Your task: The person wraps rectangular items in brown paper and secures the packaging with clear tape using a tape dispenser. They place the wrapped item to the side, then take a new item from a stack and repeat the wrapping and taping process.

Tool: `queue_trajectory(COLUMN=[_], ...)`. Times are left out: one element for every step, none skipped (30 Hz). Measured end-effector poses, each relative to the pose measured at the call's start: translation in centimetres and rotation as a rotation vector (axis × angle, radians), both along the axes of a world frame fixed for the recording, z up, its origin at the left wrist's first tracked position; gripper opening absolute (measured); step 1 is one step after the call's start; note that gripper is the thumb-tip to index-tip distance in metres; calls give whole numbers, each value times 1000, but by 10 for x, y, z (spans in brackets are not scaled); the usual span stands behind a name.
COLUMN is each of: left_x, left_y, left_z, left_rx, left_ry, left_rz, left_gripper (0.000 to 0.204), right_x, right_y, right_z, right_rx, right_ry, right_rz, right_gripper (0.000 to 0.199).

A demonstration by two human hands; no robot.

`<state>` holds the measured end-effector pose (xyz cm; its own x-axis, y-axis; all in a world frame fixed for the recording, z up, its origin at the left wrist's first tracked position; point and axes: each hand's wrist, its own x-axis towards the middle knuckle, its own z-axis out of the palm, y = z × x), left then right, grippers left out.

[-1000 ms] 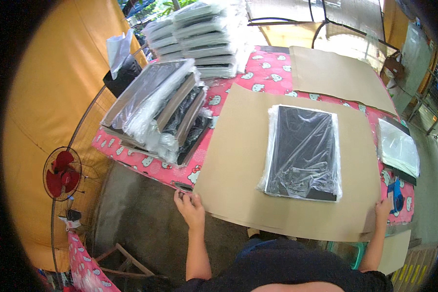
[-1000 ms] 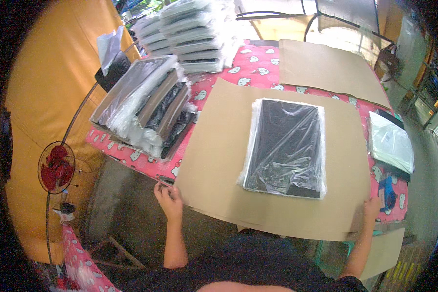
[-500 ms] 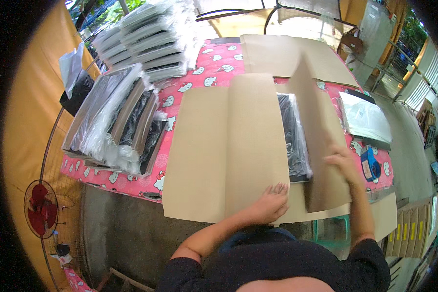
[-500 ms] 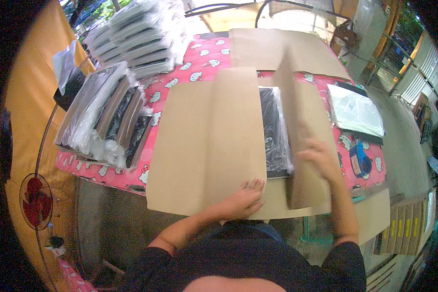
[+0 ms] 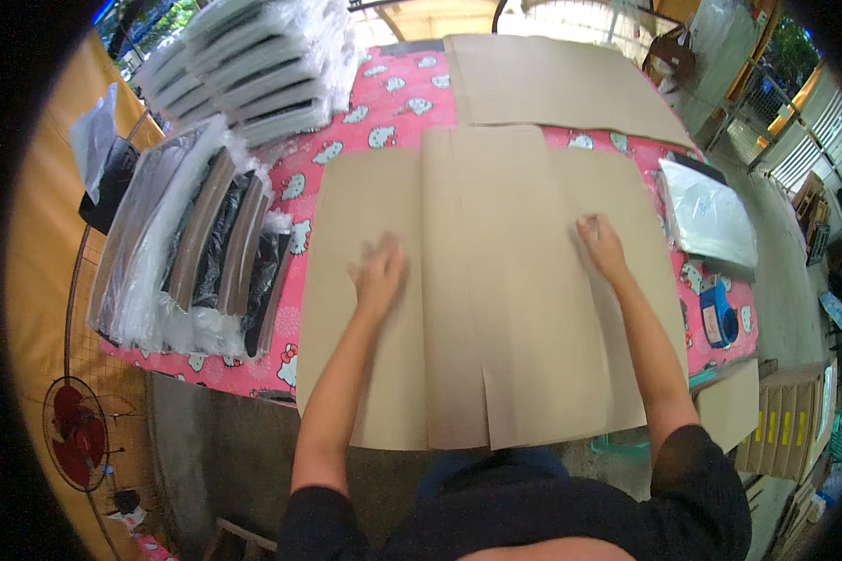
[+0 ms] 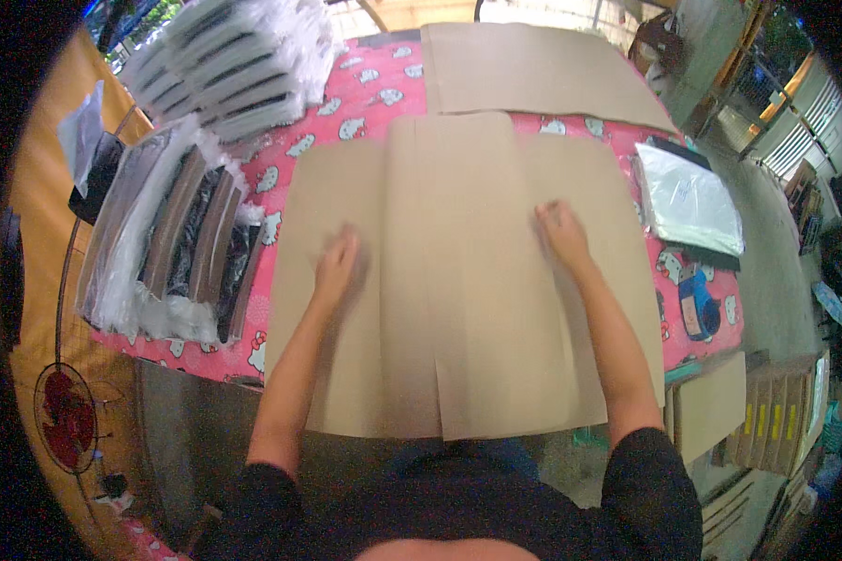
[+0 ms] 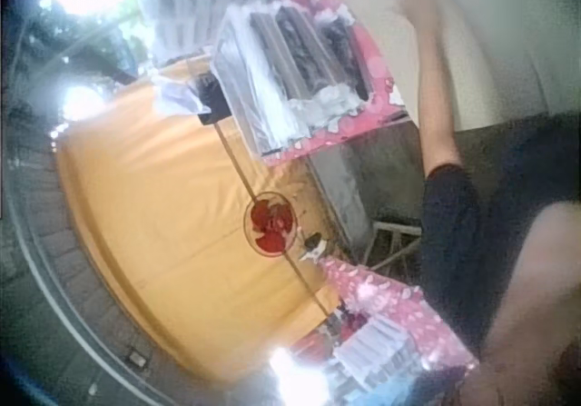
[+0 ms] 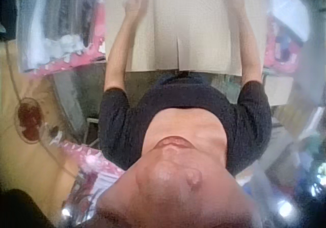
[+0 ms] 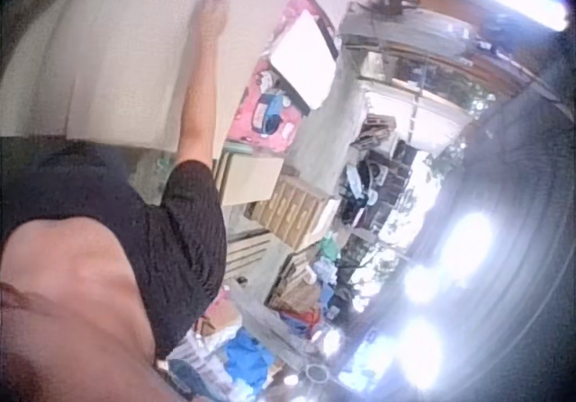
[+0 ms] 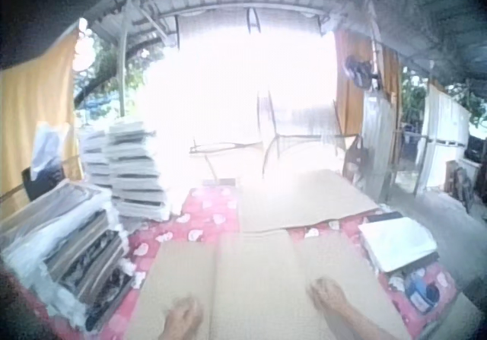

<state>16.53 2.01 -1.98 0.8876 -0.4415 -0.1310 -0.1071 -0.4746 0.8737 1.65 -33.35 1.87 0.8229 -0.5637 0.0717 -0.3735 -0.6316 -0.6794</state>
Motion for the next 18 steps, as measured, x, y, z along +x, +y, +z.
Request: queue_trajectory(left_x=[39, 44, 40, 34, 29, 22, 16, 11, -4, -18, -36, -54, -70, -79, -89, -96, -95, -92], left_y=[-9, -60, -80, -88, -88, -90, -90, -94, -96, -98, -100, -105, -108, -113, -118, -120, -117, -105], left_z=[-34, -38, -38, -36, -32, -27, -23, -21, -25, -28, -31, -36, -39, -34, -23, -15, -10, -8], left_rx=[304, 179, 104, 36, -8, -61, -116, -235, -343, -450, -514, -577, -639, -308, 23, 350, 438, 542], left_ry=[-303, -170, -30, 112, 130, 151, 158, 218, 290, 363, 324, 285, 245, 111, -22, -159, -258, -343], left_rz=[67, -21, -44, -56, -32, -11, 18, 81, 131, 184, 251, 315, 380, 388, 376, 349, 252, 170], left_gripper=[62, 63, 64, 65, 64, 64, 64, 65, 66, 67, 68, 69, 70, 69, 68, 68, 64, 60], right_x=[17, 12, 21, 33, 34, 31, 29, 34, 34, 40, 44, 52, 61, 66, 62, 57, 59, 48], right_y=[-31, -82, -76, -53, -33, -16, -1, 1, -7, -19, -24, -28, -30, -31, -29, -24, -16, 18], right_z=[-40, -78, -82, -75, -64, -51, -31, -10, 2, 12, 13, 9, 5, 3, -11, -30, -38, -32], right_rx=[122, 202, 296, 397, 512, 624, 749, 859, 704, 550, 414, 343, 272, 190, -53, -297, -547, -574], right_ry=[-28, -60, -10, 43, 49, 58, 6, -62, -13, 37, 91, 133, 175, 213, 235, 259, 263, 243], right_rz=[-81, -224, -166, -100, -35, 14, 75, 145, 189, 234, 275, 317, 360, 402, 386, 366, 352, 408], right_gripper=[56, 68, 71, 74, 75, 77, 76, 76, 75, 75, 74, 73, 73, 72, 76, 81, 86, 94])
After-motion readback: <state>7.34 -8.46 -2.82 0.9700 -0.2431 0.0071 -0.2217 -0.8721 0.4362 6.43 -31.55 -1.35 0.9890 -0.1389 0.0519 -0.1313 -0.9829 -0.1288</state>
